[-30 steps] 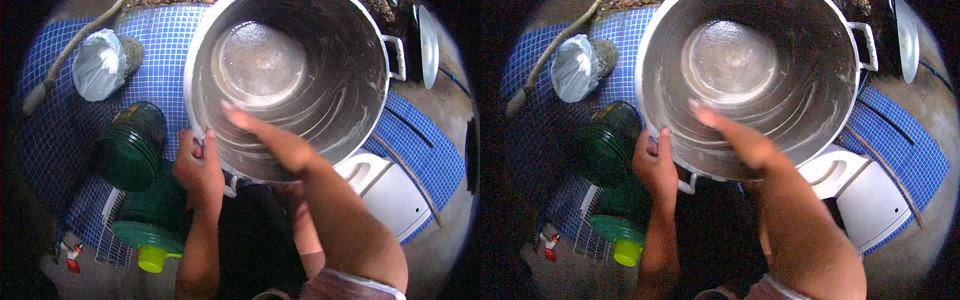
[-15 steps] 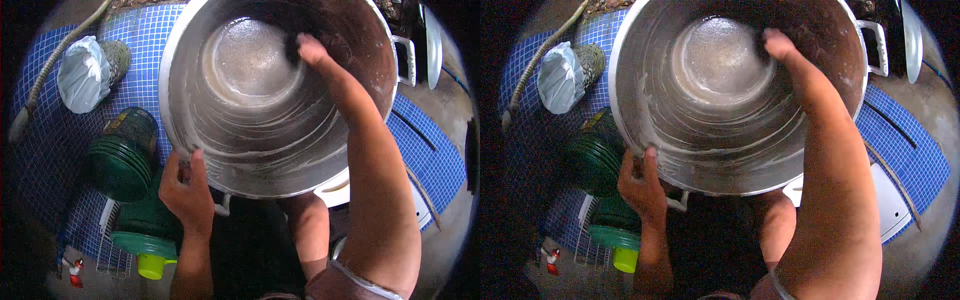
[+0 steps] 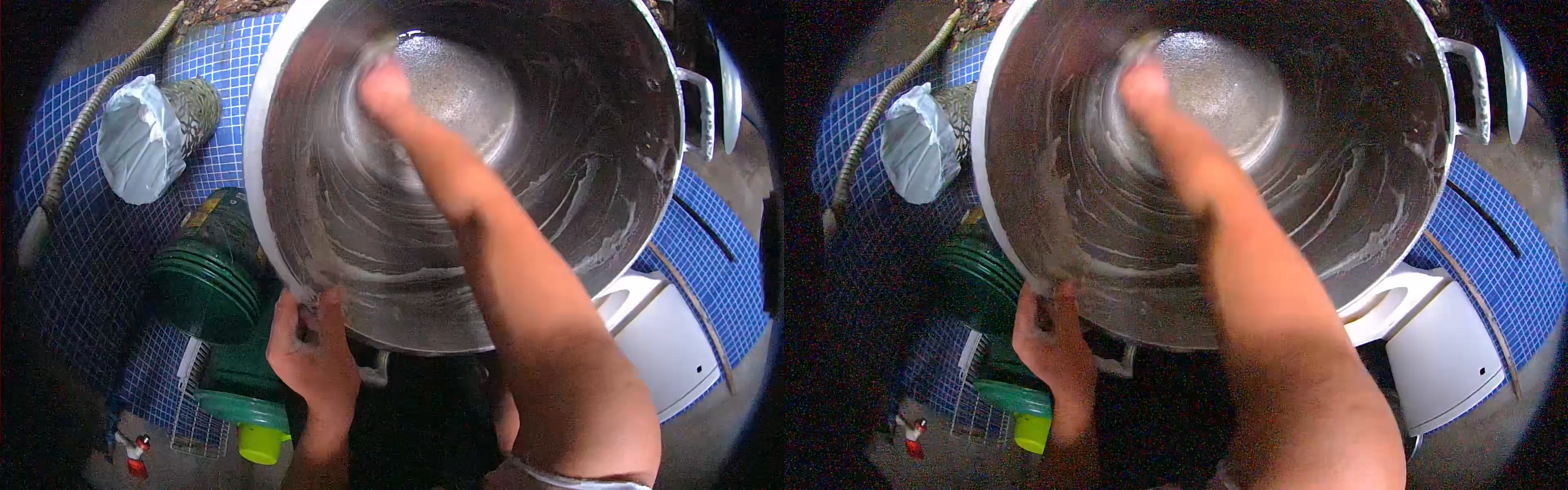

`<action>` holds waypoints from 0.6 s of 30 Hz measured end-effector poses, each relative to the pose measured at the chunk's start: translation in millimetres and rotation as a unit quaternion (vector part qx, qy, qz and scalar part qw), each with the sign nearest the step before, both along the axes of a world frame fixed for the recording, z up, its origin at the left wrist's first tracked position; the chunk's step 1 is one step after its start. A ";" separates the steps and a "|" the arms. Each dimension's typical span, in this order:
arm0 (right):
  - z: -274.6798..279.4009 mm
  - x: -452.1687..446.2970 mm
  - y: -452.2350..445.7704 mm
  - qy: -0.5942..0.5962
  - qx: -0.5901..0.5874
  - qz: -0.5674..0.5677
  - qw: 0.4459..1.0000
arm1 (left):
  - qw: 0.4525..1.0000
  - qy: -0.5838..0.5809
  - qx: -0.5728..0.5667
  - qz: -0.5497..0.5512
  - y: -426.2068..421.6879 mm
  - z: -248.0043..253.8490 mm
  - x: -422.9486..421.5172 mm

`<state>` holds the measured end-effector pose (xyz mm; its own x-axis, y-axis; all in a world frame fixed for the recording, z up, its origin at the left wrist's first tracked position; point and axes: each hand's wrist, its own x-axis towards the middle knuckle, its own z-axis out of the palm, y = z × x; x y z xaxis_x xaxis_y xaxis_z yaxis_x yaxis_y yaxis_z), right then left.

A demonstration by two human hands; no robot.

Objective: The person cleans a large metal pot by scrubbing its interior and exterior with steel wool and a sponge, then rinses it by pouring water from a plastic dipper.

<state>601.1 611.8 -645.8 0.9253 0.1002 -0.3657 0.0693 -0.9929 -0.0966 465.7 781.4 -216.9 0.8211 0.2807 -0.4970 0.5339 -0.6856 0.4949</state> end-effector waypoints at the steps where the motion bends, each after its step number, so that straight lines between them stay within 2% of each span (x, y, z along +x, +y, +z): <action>1: -19.2 28.7 -40.0 -0.009 -0.115 0.061 0.991 | 1.000 -0.013 -0.012 0.002 -0.8 -1.0 -0.1; 2: 11.1 39.9 -83.9 0.041 -0.140 0.031 0.989 | 0.999 -0.027 -0.024 0.006 -0.1 -1.0 0.7; 3: 0.1 23.3 -136.1 0.002 -0.164 0.027 0.986 | 0.999 -0.027 -0.024 0.006 1.8 0.4 1.4; 4: -44.1 -2.4 -192.4 0.032 -0.137 -0.046 0.989 | 1.000 0.003 -0.014 0.010 3.0 2.6 1.9; 5: -17.8 -38.6 -221.2 0.055 -0.154 -0.037 0.986 | 0.999 0.035 -0.007 0.014 3.1 5.0 2.5; 6: -3.9 -79.9 -236.1 0.135 -0.103 -0.125 0.977 | 0.999 0.036 -0.011 0.016 3.2 4.6 2.0; 7: -45.3 -139.0 -258.2 0.195 -0.077 -0.053 0.976 | 1.000 0.009 -0.018 0.015 3.5 1.4 -0.1; 8: -42.7 -158.3 -233.6 0.378 -0.068 0.048 0.922 | 0.999 -0.018 -0.024 0.014 3.1 -0.7 -2.2; 10: -28.7 -197.4 -145.9 0.476 0.083 0.203 0.851 | 0.999 -0.031 -0.039 0.020 4.0 -3.1 -6.0; 11: -44.3 -219.0 -105.3 0.447 0.200 0.029 0.871 | 0.998 -0.039 -0.051 0.025 4.6 -4.8 -7.9; 12: 20.8 -189.3 -60.2 0.319 0.322 -0.045 0.891 | 0.998 -0.037 -0.049 0.026 3.3 -3.1 -5.0; 14: 57.1 -109.0 -27.3 0.389 0.222 0.007 0.894 | 1.000 -0.022 -0.016 -0.012 0.3 3.9 1.3; 16: 36.9 -78.3 -39.9 0.209 0.237 -0.204 0.927 | 1.000 0.007 -0.025 0.007 1.2 3.2 -1.2; 17: 33.7 -83.6 -47.1 0.207 0.241 -0.206 0.926 | 0.998 0.031 -0.037 0.028 2.9 4.2 0.5; 18: 21.7 -101.0 -67.9 0.156 0.228 -0.173 0.945 | 0.999 0.028 -0.037 0.025 3.5 3.4 1.5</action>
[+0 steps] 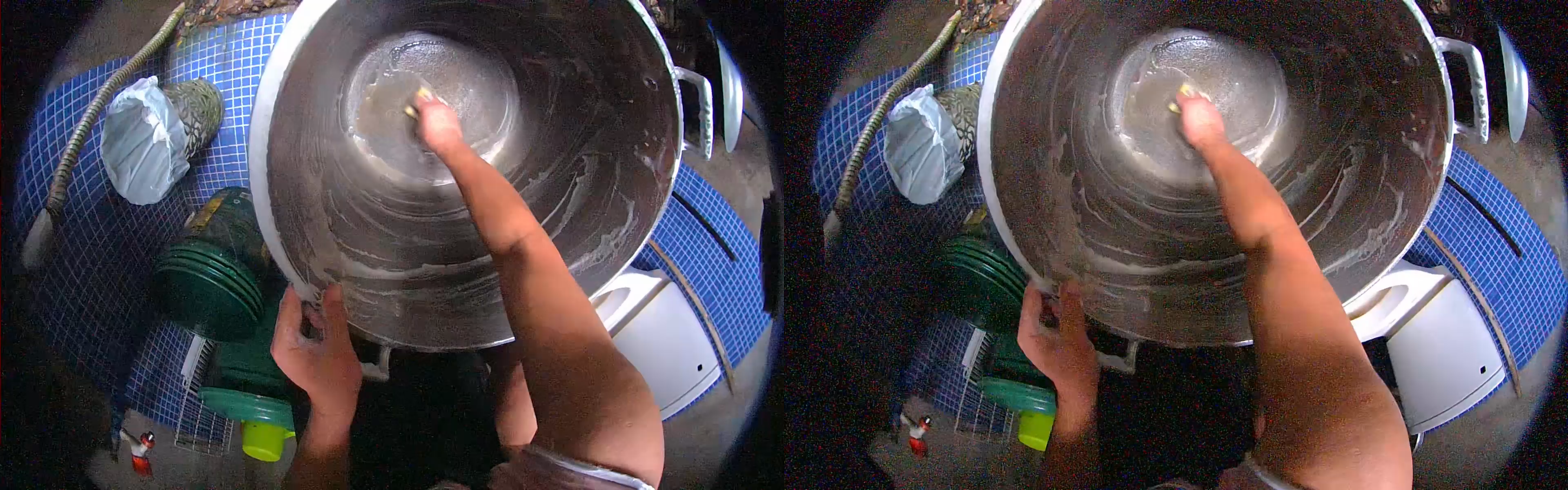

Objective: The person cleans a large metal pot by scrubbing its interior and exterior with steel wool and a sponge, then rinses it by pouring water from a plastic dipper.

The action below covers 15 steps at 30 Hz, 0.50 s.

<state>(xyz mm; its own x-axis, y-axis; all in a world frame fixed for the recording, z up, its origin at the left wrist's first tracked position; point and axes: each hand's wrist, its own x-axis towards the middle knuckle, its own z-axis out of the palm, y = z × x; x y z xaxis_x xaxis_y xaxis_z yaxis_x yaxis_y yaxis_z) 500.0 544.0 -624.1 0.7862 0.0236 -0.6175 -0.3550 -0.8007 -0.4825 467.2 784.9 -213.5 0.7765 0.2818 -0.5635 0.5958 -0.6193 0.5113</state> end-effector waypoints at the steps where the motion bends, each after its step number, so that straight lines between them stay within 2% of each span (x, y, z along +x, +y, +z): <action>1: -6.4 -12.5 -25.3 -0.056 -0.025 0.027 0.998 | 0.999 -0.041 -0.013 -0.005 -1.6 -2.8 -0.7; 3: -2.5 -31.6 -61.4 0.008 -0.097 0.152 0.984 | 0.996 -0.082 -0.030 -0.009 -4.5 -3.6 -1.6; 5: -32.5 -22.1 -104.0 -0.029 -0.159 -0.025 0.987 | 0.999 -0.042 -0.023 0.008 -2.9 -2.5 -2.8; 7: -27.4 25.5 -110.0 -0.122 -0.147 -0.179 0.965 | 0.999 -0.045 -0.015 0.001 -4.5 -2.3 -1.3; 9: 15.8 84.7 -62.0 -0.037 -0.140 -0.119 0.982 | 0.999 -0.043 -0.012 -0.008 -4.2 -2.3 -3.9; 11: -9.2 85.5 -3.2 -0.158 -0.068 -0.015 0.985 | 0.999 -0.022 -0.026 0.020 -5.7 -0.7 -6.7; 12: -2.0 76.8 19.5 -0.035 0.010 0.061 0.997 | 0.999 -0.023 -0.029 0.019 -6.1 -1.0 -7.5; 13: -26.2 44.6 39.3 0.027 0.033 0.134 0.990 | 0.999 -0.035 -0.028 0.010 -5.0 -2.8 -8.0; 15: -22.3 -29.9 29.8 0.061 0.036 0.315 0.946 | 0.998 -0.051 -0.028 0.001 -4.9 0.5 -3.6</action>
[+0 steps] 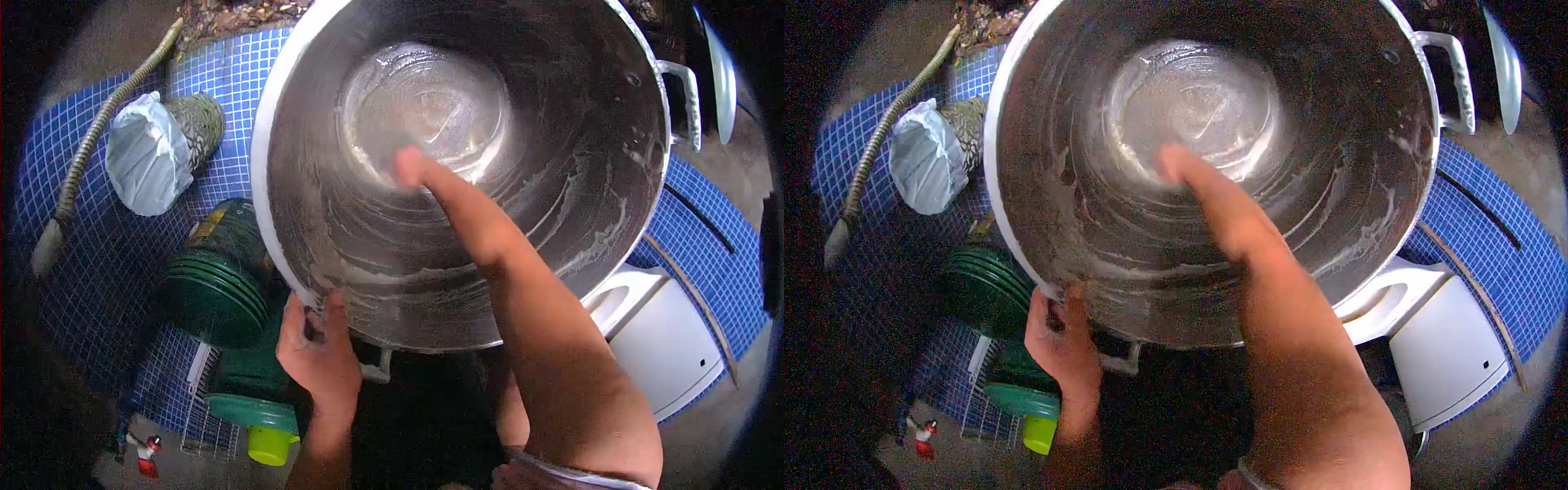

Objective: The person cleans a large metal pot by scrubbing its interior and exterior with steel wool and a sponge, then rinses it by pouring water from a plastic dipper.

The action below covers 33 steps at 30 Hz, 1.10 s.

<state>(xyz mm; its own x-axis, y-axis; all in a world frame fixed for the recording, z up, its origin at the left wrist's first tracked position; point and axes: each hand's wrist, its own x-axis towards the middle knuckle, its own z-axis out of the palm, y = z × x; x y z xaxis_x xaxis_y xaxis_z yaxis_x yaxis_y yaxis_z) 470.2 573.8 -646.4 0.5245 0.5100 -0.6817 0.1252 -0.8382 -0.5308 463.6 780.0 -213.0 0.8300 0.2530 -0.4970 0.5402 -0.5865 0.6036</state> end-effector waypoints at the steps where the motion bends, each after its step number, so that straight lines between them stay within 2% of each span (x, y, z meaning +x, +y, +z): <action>1: -79.4 -74.1 -30.2 0.016 0.035 -0.040 0.998 | 1.000 0.014 0.013 -0.018 0.1 2.5 1.5; 2: -27.4 -72.1 -64.0 0.080 -0.118 0.006 0.990 | 0.999 0.027 0.027 -0.036 0.4 3.2 2.7; 3: -60.8 -106.0 -107.0 0.086 -0.206 -0.204 0.953 | 0.999 0.029 0.028 -0.036 0.8 3.0 3.6; 4: -33.4 -90.9 -146.9 0.012 -0.281 -0.197 0.939 | 0.999 0.029 0.033 -0.029 0.4 2.9 3.0; 5: -10.1 -61.6 -176.1 0.006 -0.323 -0.219 0.921 | 0.998 0.035 0.036 -0.023 -0.3 2.6 -0.3; 6: -45.9 -53.8 -208.3 -0.175 -0.336 -0.266 0.887 | 0.998 0.042 0.036 -0.023 -1.6 0.0 -3.7; 7: -70.1 -10.9 -225.4 -0.214 -0.309 -0.363 0.853 | 0.999 0.031 0.014 0.005 -2.0 -2.5 -5.4; 8: -20.0 50.9 -198.0 -0.206 -0.274 -0.406 0.847 | 0.999 0.018 -0.005 0.032 -1.0 -4.0 -5.8; 9: -17.2 91.1 -177.9 -0.197 -0.217 -0.481 0.826 | 0.999 0.019 0.002 0.031 0.1 -3.6 -5.7; 10: -6.4 127.9 -148.3 -0.180 -0.164 -0.452 0.858 | 0.999 0.019 -0.006 0.027 -0.3 -2.9 -4.5; 12: -5.7 169.0 -52.4 -0.180 -0.052 -0.512 0.838 | 1.000 0.015 -0.013 0.021 -1.2 -1.2 -0.7; 14: 2.3 143.2 35.0 -0.052 0.018 -0.338 0.939 | 0.998 0.042 0.032 -0.024 -0.5 2.8 3.0; 15: 5.2 99.7 62.4 -0.083 0.062 -0.300 0.948 | 0.998 0.041 0.029 -0.024 -0.7 4.3 3.5; 16: 13.3 54.1 71.7 -0.013 0.028 -0.216 0.976 | 0.999 0.033 0.038 -0.019 -1.7 2.9 3.3; 17: 19.5 6.8 57.2 0.066 0.026 -0.146 0.987 | 0.999 0.027 0.045 -0.013 -2.8 1.2 2.4; 18: 43.5 -25.2 23.6 0.100 -0.030 -0.063 0.993 | 0.999 0.030 0.038 -0.011 -1.9 -0.2 0.3; 19: 62.2 -45.1 -13.8 0.108 -0.082 -0.025 0.990 | 0.999 0.015 0.035 -0.016 0.8 -2.0 -2.4; 21: 36.2 -61.1 -114.4 0.032 -0.273 0.051 0.960 | 0.999 0.005 0.031 -0.018 1.0 -3.0 -5.1; 23: 29.7 -6.4 -190.8 -0.091 -0.491 0.183 0.847 | 0.999 0.013 0.040 -0.010 -2.1 -1.9 -2.9; 24: 34.8 32.2 -219.2 -0.136 -0.396 0.015 0.908 | 0.999 0.014 0.040 -0.007 -2.2 -4.7 -5.4; 25: 37.7 54.7 -235.3 -0.187 -0.351 0.152 0.905 | 0.999 0.022 0.031 -0.002 -0.3 -5.6 -7.6; 26: 29.5 46.4 -245.3 -0.285 -0.302 0.166 0.894 | 0.999 0.029 0.024 0.002 3.9 -4.3 -8.2; 28: 19.4 -6.2 -207.3 -0.118 -0.366 0.116 0.916 | 0.999 0.033 0.033 -0.002 9.1 -4.5 -8.6; 29: 24.3 -35.7 -166.6 -0.041 -0.336 0.084 0.937 | 0.999 0.037 0.038 -0.008 8.8 -5.4 -8.9; 31: 64.0 -68.2 -56.7 0.056 -0.180 -0.015 0.982 | 0.997 -0.004 0.069 -0.030 9.5 -8.3 -12.2; 33: 124.8 -62.0 34.4 0.126 -0.003 -0.143 0.982 | 0.992 -0.044 0.103 -0.053 9.4 -8.8 -12.9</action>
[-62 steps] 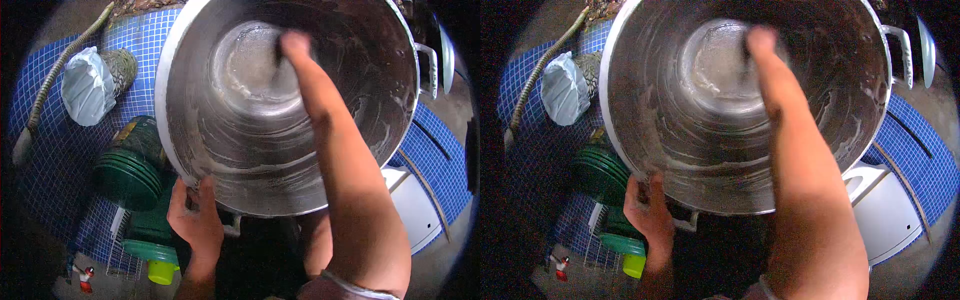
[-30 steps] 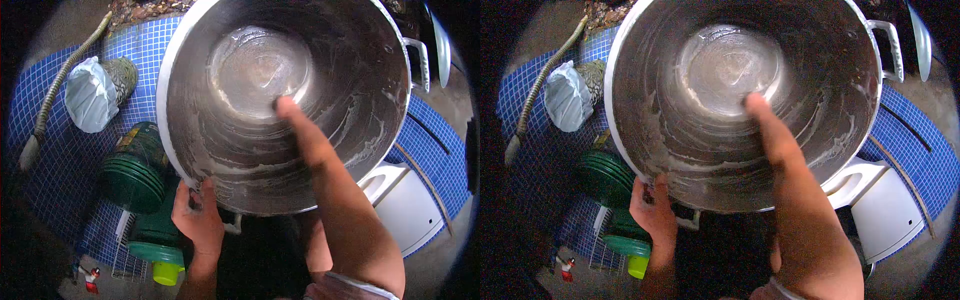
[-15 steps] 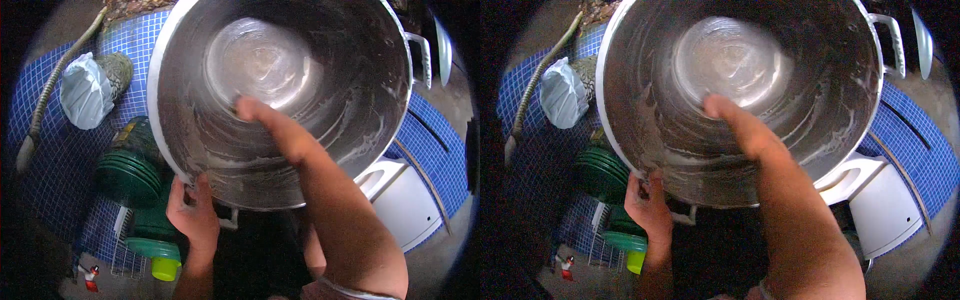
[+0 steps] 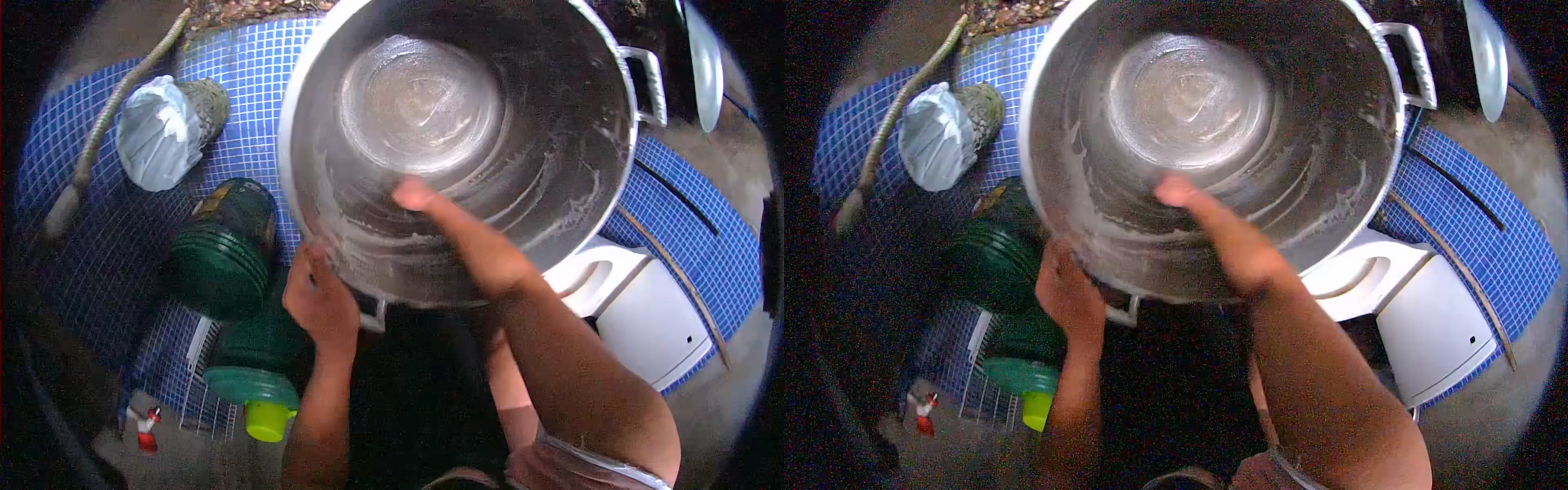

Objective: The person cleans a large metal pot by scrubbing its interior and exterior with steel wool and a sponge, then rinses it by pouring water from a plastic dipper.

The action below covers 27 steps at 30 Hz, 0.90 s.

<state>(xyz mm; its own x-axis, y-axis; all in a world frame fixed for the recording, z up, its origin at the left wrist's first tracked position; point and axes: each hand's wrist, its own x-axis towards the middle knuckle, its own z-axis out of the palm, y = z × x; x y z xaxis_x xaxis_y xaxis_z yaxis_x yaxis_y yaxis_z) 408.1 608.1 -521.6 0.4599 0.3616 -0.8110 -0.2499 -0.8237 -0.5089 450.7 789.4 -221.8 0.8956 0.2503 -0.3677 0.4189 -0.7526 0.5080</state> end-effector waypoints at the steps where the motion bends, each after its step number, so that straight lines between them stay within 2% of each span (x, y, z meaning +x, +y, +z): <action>1: 38.7 15.8 25.0 0.009 0.050 -0.120 0.991 | 0.999 -0.016 -0.027 0.004 -0.9 0.2 2.8; 2: 84.6 37.3 39.0 0.018 0.090 -0.253 0.963 | 0.998 -0.033 -0.054 0.008 -0.7 2.0 5.4; 3: 158.7 67.8 46.8 0.062 0.142 -0.495 0.855 | 0.998 -0.041 -0.055 0.006 -1.4 5.1 7.8; 4: 187.1 68.5 45.9 0.053 0.144 -0.494 0.856 | 0.997 -0.034 -0.066 0.031 -3.2 8.0 9.7; 6: 235.8 65.1 38.1 0.101 0.305 -0.472 0.821 | 0.994 -0.037 -0.081 0.056 -1.1 0.4 4.8; 7: 261.0 51.1 39.4 0.085 0.272 -0.493 0.822 | 0.991 -0.019 -0.097 0.087 5.5 -12.7 -2.2; 8: 278.3 34.8 34.6 0.054 0.260 -0.461 0.846 | 0.987 0.000 -0.112 0.118 9.0 -14.4 -3.1; 10: 295.5 9.3 31.0 0.015 0.249 -0.426 0.870 | 0.982 0.007 -0.129 0.136 2.5 3.0 4.3; 12: 299.5 -1.8 33.5 -0.167 0.253 -0.368 0.879 | 0.974 0.016 -0.146 0.172 -1.6 9.7 6.5; 13: 303.5 8.4 40.1 -0.174 0.255 -0.365 0.878 | 0.974 0.008 -0.149 0.171 0.5 6.7 4.2; 15: 303.8 43.3 64.1 -0.297 0.169 -0.352 0.872 | 0.953 -0.021 -0.219 0.209 3.1 -4.1 -1.2; 16: 312.2 73.1 71.2 -0.283 0.167 -0.376 0.867 | 0.970 -0.005 -0.162 0.183 8.1 -10.1 -3.3; 18: 294.4 135.6 82.4 -0.375 0.093 -0.388 0.837 | 0.980 -0.027 -0.133 0.145 7.9 -9.7 -3.1; 21: 288.6 235.6 50.0 -0.486 -0.036 -0.456 0.745 | 0.991 -0.041 -0.080 0.097 9.0 -12.0 -4.2; 22: 282.5 261.1 32.6 -0.479 -0.069 -0.545 0.685 | 0.994 -0.035 -0.058 0.084 9.5 -11.8 -4.2; 23: 284.6 279.2 2.0 -0.445 -0.046 -0.629 0.636 | 0.996 -0.030 -0.036 0.071 7.3 -10.9 -3.7; 25: 287.4 304.7 -68.6 -0.347 0.005 -0.794 0.499 | 0.995 -0.040 -0.052 0.073 0.9 2.0 0.8; 27: 282.3 300.6 -148.5 -0.268 0.068 -0.926 0.256 | 0.998 0.008 -0.004 0.059 2.9 5.6 2.4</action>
